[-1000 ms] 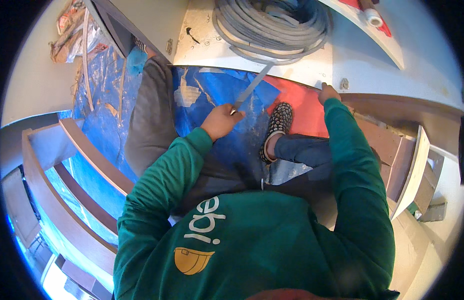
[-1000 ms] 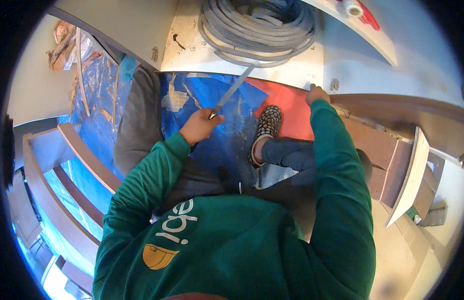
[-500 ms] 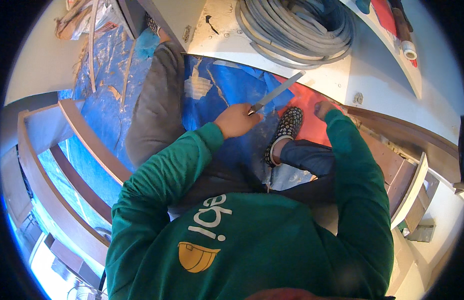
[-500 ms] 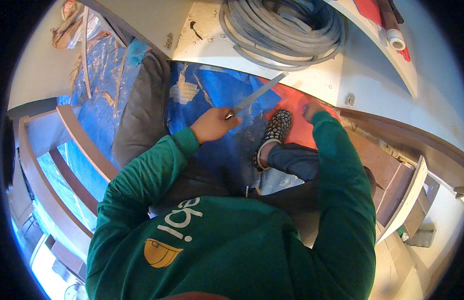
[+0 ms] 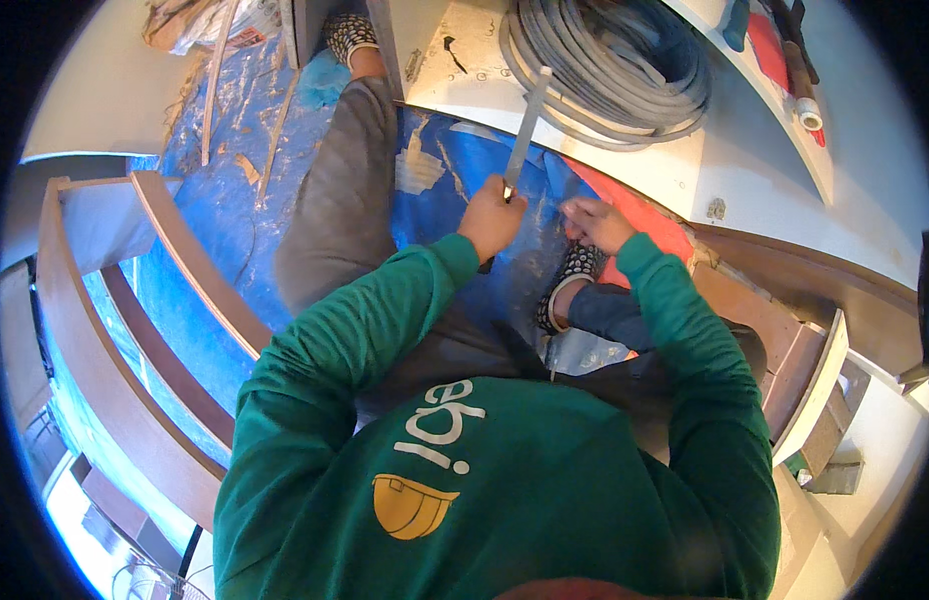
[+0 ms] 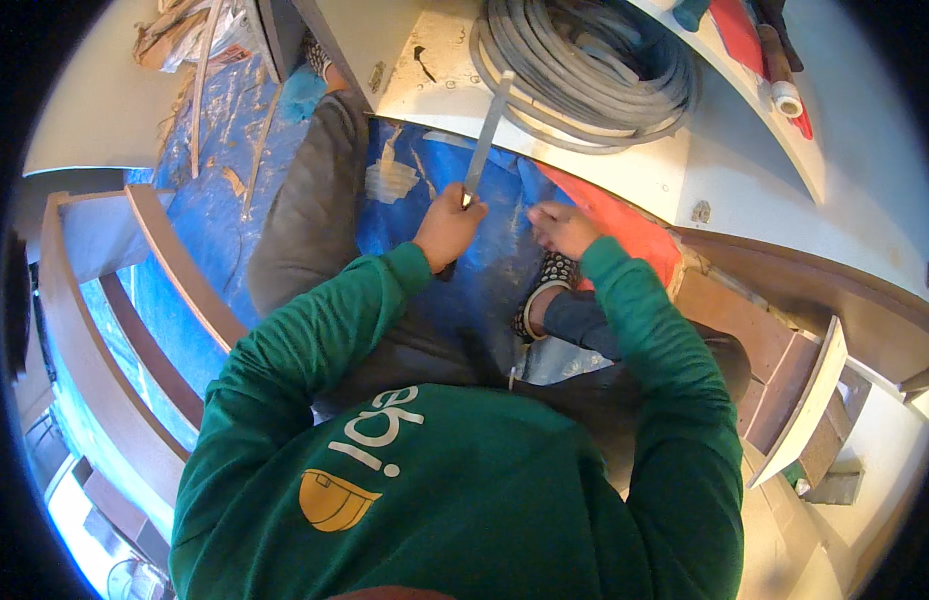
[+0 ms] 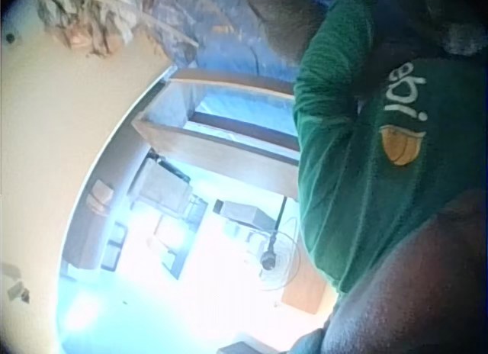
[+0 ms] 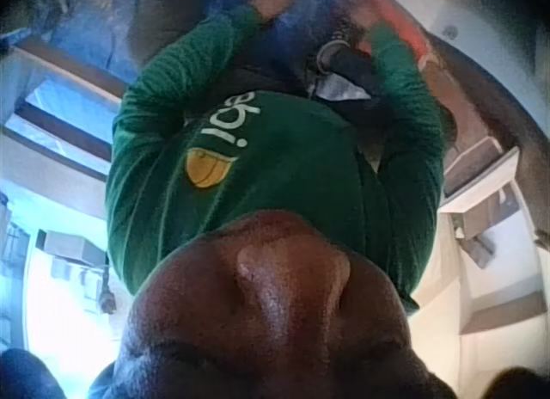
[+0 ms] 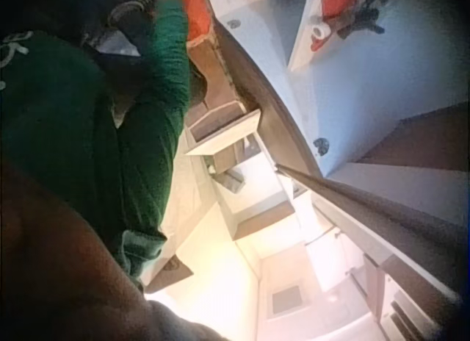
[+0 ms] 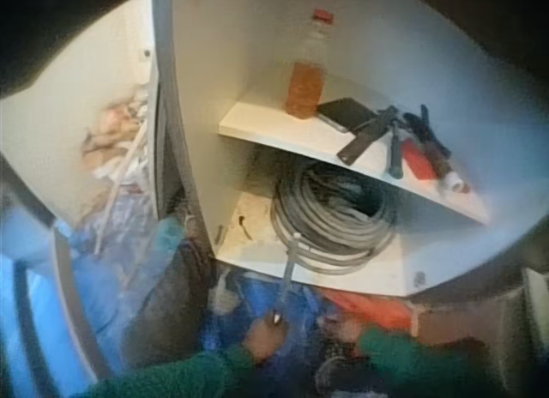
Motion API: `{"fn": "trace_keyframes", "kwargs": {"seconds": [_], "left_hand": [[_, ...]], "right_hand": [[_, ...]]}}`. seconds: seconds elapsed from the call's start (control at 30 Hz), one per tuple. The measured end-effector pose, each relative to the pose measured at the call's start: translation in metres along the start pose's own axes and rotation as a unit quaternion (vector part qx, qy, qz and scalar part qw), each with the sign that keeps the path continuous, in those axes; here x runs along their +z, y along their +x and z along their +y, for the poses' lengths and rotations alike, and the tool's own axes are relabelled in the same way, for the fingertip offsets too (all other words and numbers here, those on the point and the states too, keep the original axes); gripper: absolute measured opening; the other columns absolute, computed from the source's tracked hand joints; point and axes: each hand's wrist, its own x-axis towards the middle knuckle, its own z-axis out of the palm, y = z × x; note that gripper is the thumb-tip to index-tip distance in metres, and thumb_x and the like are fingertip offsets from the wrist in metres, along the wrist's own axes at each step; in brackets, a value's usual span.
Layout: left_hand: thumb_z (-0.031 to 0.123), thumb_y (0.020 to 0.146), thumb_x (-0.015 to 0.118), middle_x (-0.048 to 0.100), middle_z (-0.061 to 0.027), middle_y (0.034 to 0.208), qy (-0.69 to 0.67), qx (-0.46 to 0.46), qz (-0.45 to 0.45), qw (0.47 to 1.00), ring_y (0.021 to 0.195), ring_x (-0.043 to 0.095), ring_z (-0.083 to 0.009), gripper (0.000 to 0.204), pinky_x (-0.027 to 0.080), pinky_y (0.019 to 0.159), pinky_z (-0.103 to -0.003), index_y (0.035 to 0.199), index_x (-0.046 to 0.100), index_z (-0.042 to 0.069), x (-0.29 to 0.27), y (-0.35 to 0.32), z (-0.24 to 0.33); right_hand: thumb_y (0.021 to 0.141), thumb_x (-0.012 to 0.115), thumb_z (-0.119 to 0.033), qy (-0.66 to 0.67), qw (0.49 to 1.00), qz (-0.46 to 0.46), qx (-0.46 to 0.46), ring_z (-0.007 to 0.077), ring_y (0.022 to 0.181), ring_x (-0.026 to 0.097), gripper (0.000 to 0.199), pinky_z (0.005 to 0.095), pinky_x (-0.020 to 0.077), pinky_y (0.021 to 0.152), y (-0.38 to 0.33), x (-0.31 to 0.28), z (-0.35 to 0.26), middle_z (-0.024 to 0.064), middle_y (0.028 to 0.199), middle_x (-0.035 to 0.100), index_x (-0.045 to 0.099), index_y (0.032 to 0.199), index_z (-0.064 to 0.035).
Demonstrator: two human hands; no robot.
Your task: The person sits on the floor and uses a metal ruler to scrape and smooth the edges of a wooden cabinet. They repeatedly scrape along the bottom edge and side, occasionally repositioning the ruler and adjusting their posture.
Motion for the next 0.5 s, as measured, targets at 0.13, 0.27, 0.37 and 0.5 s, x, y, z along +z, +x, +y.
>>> {"fn": "trace_keyframes", "kwargs": {"seconds": [0.13,0.27,0.37,0.5], "left_hand": [[0.013,0.091,0.057,0.061,-0.0207,0.092,-0.006,-0.015,0.019,1.000,0.082,0.061,-0.0293,0.025,0.048,0.070,-0.040,0.107,0.047,-0.005,0.008,-0.001,-0.007],[0.008,0.092,0.054,0.061,-0.0251,0.097,-0.014,0.024,0.027,0.999,0.093,0.063,-0.0376,0.023,0.049,0.074,-0.043,0.108,0.044,-0.006,0.011,-0.004,-0.013],[0.016,0.091,0.057,0.062,-0.0295,0.099,-0.107,0.082,0.008,0.991,0.095,0.063,-0.0442,0.031,0.049,0.077,-0.046,0.108,0.045,-0.008,0.009,0.001,-0.017],[0.024,0.087,0.059,0.065,-0.0289,0.098,0.146,0.060,-0.079,0.984,0.092,0.064,-0.0437,0.034,0.051,0.079,-0.048,0.104,0.058,-0.005,-0.019,0.006,0.002]], "right_hand": [[0.101,0.049,-0.041,0.258,0.964,0.049,-0.051,0.0164,0.098,0.059,0.043,0.0338,0.0503,0.079,0.011,0.047,-0.055,0.0089,0.114,0.063,0.059,0.123,-0.0064],[0.100,0.052,-0.032,0.308,0.945,0.086,-0.073,0.0177,0.099,0.060,0.037,0.0331,0.0511,0.080,0.029,0.077,-0.097,0.0106,0.112,0.065,0.059,0.120,-0.0020],[0.098,0.055,-0.020,0.320,0.935,0.081,-0.128,0.0178,0.091,0.063,0.027,0.0313,0.0514,0.078,0.054,0.083,-0.090,0.0116,0.103,0.067,0.059,0.115,0.0004],[0.096,0.055,-0.013,0.246,0.936,0.197,-0.158,0.0159,0.084,0.063,0.021,0.0313,0.0497,0.077,0.072,0.087,-0.070,0.0107,0.090,0.069,0.062,0.109,0.0019]]}}
